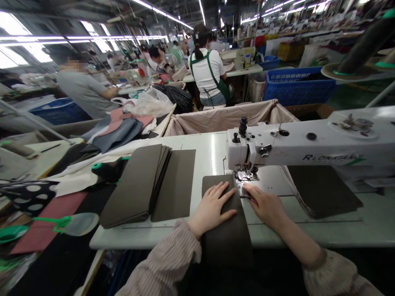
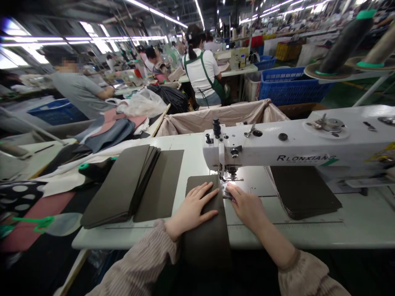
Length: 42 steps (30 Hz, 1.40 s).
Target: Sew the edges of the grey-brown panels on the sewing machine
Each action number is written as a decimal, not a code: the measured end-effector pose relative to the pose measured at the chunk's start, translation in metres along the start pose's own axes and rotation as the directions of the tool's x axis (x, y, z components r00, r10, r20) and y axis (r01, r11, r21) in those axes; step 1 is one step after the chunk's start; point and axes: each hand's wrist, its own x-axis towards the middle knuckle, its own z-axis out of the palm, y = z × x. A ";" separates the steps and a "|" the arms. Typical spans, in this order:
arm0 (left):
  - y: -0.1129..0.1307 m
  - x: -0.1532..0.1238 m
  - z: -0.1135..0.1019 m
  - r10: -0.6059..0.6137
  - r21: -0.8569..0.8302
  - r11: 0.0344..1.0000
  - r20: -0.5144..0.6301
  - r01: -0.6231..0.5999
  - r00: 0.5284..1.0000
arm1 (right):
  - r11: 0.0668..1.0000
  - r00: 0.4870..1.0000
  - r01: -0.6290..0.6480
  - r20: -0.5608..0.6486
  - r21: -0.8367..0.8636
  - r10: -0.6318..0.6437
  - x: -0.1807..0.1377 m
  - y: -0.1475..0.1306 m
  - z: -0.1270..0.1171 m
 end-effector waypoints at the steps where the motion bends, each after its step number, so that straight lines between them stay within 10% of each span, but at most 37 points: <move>1: 0.000 0.005 0.001 0.013 -0.006 1.000 0.001 -0.013 1.000 | 1.000 1.000 0.000 0.003 -0.003 0.000 0.000 -0.001 -0.001; 42: -0.006 0.018 0.005 0.061 -0.002 0.998 0.030 -0.061 0.998 | 0.990 0.998 0.020 0.057 -0.136 -0.012 0.002 0.001 0.004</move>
